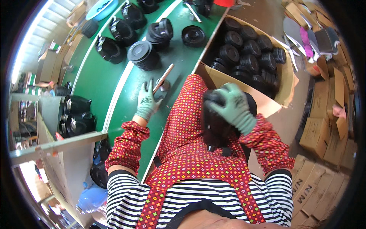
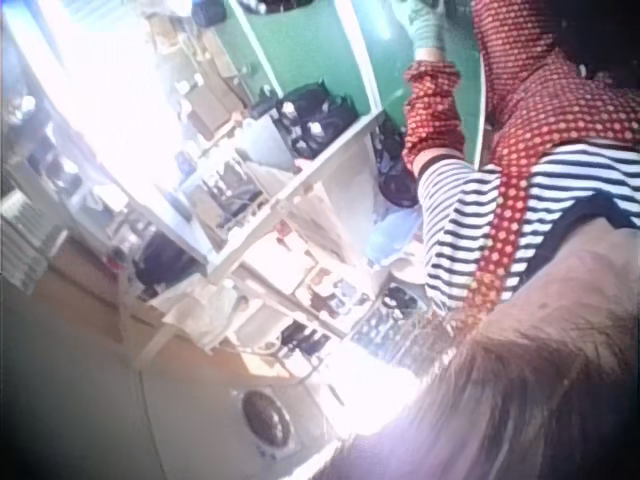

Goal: The person assembles black kettles by inserting a metal inner liner into the kettle body and then screwing on a black lid. The person handles each kettle one at a time, places the finished units on a green workbench, and repeats the process.

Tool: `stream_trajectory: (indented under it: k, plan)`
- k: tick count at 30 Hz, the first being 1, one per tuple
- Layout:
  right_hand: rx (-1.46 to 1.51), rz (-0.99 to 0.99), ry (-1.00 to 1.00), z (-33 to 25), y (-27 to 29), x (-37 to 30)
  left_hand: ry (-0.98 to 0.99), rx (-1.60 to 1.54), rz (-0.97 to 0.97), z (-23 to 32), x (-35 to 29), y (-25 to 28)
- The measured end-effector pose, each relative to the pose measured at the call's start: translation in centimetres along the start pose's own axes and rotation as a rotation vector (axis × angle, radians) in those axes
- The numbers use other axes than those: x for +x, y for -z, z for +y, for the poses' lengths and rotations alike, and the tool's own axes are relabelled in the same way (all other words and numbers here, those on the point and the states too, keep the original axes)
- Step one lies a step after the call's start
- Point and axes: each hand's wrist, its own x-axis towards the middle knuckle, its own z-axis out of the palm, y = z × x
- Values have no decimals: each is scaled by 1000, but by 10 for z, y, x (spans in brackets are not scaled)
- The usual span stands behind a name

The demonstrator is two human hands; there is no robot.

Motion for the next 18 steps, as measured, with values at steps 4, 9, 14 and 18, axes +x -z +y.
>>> stream_trajectory:
  k: [4, 9, 14, 18]
  plan:
    - [-39, -39, -101, -19, -6, -18, -158, -98, -101, -26, 18, 2]
    - [302, -33, 43, -13, 34, -10, -27, -457, -177, -8, 23, 20]
    - [783, -368, -70, 24, 66, 21, 86, -983, -239, 100, 30, 92]
    - [228, 95, 419, 28, 67, 95, -189, -787, -320, 159, 35, 147]
